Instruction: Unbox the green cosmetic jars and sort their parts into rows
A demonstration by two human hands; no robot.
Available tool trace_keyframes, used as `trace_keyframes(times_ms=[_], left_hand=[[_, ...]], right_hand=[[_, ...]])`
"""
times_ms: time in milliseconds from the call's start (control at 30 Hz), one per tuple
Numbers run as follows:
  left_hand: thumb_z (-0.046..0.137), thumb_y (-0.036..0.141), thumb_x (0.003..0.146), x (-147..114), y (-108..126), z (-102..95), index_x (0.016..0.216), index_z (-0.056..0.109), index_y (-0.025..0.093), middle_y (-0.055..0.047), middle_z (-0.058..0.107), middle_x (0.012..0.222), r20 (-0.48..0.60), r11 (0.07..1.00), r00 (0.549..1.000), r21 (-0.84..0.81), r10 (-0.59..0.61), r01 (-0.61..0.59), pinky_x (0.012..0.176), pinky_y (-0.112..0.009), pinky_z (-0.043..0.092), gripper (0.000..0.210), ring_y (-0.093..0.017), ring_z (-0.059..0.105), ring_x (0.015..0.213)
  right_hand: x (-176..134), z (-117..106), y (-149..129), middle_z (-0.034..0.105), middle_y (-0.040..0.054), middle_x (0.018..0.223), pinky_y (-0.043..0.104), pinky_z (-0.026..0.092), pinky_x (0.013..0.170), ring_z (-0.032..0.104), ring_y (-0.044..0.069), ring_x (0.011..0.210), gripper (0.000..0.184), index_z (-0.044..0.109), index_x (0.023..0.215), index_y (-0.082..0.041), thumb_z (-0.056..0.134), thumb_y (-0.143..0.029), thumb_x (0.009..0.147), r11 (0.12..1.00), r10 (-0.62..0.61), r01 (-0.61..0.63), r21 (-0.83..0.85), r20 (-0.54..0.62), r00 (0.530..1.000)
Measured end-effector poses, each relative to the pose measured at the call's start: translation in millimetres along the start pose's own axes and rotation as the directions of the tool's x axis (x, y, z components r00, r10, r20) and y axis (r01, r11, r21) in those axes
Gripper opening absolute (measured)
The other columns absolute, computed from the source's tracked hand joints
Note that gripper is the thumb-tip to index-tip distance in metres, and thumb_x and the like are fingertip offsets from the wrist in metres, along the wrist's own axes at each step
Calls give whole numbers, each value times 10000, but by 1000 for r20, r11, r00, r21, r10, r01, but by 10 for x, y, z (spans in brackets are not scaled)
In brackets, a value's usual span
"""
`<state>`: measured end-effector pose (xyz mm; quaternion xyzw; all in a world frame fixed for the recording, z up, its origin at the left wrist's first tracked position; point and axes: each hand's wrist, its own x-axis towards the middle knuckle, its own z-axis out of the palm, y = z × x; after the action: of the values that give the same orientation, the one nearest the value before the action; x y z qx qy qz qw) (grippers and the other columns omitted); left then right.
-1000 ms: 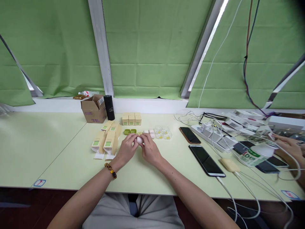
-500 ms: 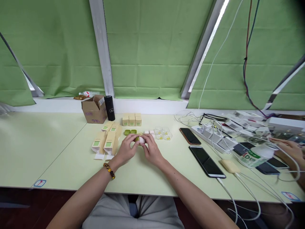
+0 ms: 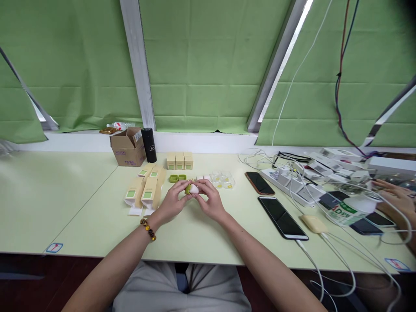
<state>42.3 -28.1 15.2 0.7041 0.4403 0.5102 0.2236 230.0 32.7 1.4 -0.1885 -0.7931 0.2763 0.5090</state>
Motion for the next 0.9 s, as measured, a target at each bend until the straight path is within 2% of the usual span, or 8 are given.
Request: trace_keyframes(times_ms=[100, 233, 300, 433, 533, 733, 900], left_hand=[[614, 421, 1017, -12, -25, -8, 1448, 612, 290, -111, 591, 1437, 14, 1000, 1000, 1, 0, 0, 1175, -454, 455, 450, -262, 551, 1370], [611, 426, 1017, -12, -31, -2, 1418, 642, 301, -100, 606, 1392, -24, 1000, 999, -4, -25, 24, 1141, -430, 473, 421, -258, 565, 1328], [633, 432, 1005, -5, -18, 4, 1390, 664, 302, -96, 616, 1366, -42, 999, 999, -21, -33, 32, 1125, -426, 483, 407, -259, 576, 1305], [674, 442, 978, 10, 22, 5, 1336, 700, 296, -92, 621, 1344, -48, 997, 997, -46, -61, 58, 1091, -403, 510, 388, -255, 591, 1287], [667, 446, 981, 12, 32, -2, 1337, 699, 274, -105, 630, 1346, -47, 999, 998, -26, -44, 43, 1090, -405, 518, 396, -259, 598, 1292], [537, 416, 1046, -30, -3, 2, 1375, 663, 211, -126, 672, 1373, -57, 976, 998, 217, 23, -10, 1148, -472, 495, 407, -276, 622, 1307], [475, 350, 1069, -54, 16, 35, 1441, 604, 199, -122, 656, 1438, -52, 943, 995, 327, 80, -59, 1170, -472, 499, 421, -266, 618, 1348]], right_hand=[[-6, 15, 24, 585, 104, 1214, 418, 666, 829, 667, 207, 961, 334, 639, 1356, -294, 590, -335, 1028, 997, -49, 49, -57, 7, 999], [-5, 33, -2, 582, 106, 1210, 428, 683, 835, 659, 226, 1037, 329, 616, 1368, -309, 553, -325, 1046, 992, -90, 90, -84, 9, 996], [0, 30, -30, 586, 101, 1201, 417, 692, 808, 663, 228, 1044, 298, 628, 1331, -309, 561, -347, 1043, 996, -65, 64, -61, -4, 998], [10, 11, -72, 589, 85, 1190, 344, 683, 676, 693, 188, 906, 245, 653, 1205, -282, 650, -412, 996, 999, 45, -45, 23, -18, 999], [6, 5, -70, 575, 78, 1206, 327, 676, 659, 697, 177, 892, 247, 641, 1172, -277, 690, -411, 971, 996, 76, -75, 54, -10, 997], [-54, 55, -15, 571, 119, 1275, 421, 696, 796, 649, 252, 1126, 282, 583, 1316, -292, 562, -317, 1036, 982, -69, 80, -170, 71, 995], [-71, 72, -8, 576, 142, 1278, 429, 688, 765, 673, 267, 1092, 346, 533, 1395, -274, 511, -271, 1049, 936, -117, 134, -325, 69, 991]])
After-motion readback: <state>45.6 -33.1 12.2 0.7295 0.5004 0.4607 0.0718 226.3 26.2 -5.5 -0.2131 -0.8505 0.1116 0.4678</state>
